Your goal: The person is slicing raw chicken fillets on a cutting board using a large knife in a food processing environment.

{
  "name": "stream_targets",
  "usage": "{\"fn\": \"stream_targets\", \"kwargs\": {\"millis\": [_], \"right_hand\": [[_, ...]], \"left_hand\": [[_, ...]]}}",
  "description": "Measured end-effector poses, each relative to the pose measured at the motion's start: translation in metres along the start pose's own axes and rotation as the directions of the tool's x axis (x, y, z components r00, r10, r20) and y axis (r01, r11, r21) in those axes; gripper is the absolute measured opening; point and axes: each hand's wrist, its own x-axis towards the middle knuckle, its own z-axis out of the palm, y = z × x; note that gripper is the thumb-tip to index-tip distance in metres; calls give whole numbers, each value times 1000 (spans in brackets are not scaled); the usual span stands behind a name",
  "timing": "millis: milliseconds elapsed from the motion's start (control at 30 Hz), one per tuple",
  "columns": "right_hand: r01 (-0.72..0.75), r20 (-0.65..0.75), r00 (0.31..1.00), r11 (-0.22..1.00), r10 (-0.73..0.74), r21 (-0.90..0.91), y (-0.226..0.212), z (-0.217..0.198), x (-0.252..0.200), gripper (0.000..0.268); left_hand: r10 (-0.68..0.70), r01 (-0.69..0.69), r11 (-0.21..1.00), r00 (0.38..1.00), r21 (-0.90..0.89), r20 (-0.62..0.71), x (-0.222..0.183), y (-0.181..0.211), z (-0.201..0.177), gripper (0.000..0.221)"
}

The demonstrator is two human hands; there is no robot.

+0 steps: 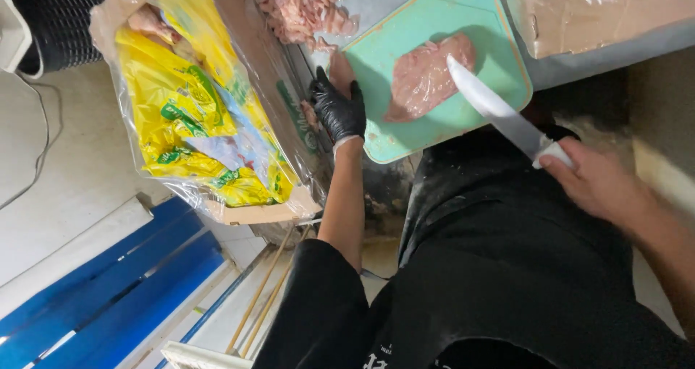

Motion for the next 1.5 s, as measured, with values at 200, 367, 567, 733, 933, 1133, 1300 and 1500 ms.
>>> {"fn": "stream_targets", "kwargs": {"millis": [200, 367, 567, 733, 933, 1133, 1300, 1500], "right_hand": [[246, 179, 962, 936, -205, -251, -48, 48, 1, 40], [183, -1, 981, 917, -196, -355, -66, 64, 14, 44], [57, -27, 998, 997, -59, -56, -98, 47, 10, 46], [120, 63, 991, 992, -117, -42, -109, 57, 28, 44], [137, 82, 988, 990, -134, -27, -131, 62, 54, 45], [137, 108, 985, 991, -136, -1, -131, 74, 87, 59], [175, 104, 979, 984, -177, 27, -129, 87, 108, 58], [243, 50, 968, 969, -245, 32, -133, 97, 108, 62]], "left_hand": [[159, -160, 984, 987, -81, -19, 21, -64, 39, 39], [-121, 141, 906, 990, -400, 76, 8, -26, 2, 14], [69, -5, 977, 955, -215, 289, -109, -55, 40, 107], [-150, 263, 838, 954, -478, 261, -120, -21, -20, 73], [92, -74, 971, 993, -226, 69, -92, -19, 14, 71], [-29, 41, 996, 988, -75, 154, -83, -2, 18, 79], [-33, 49, 995, 985, -86, 172, -85, -1, 17, 80], [-45, 47, 999, 990, -14, 133, -88, 2, 31, 88]]}}
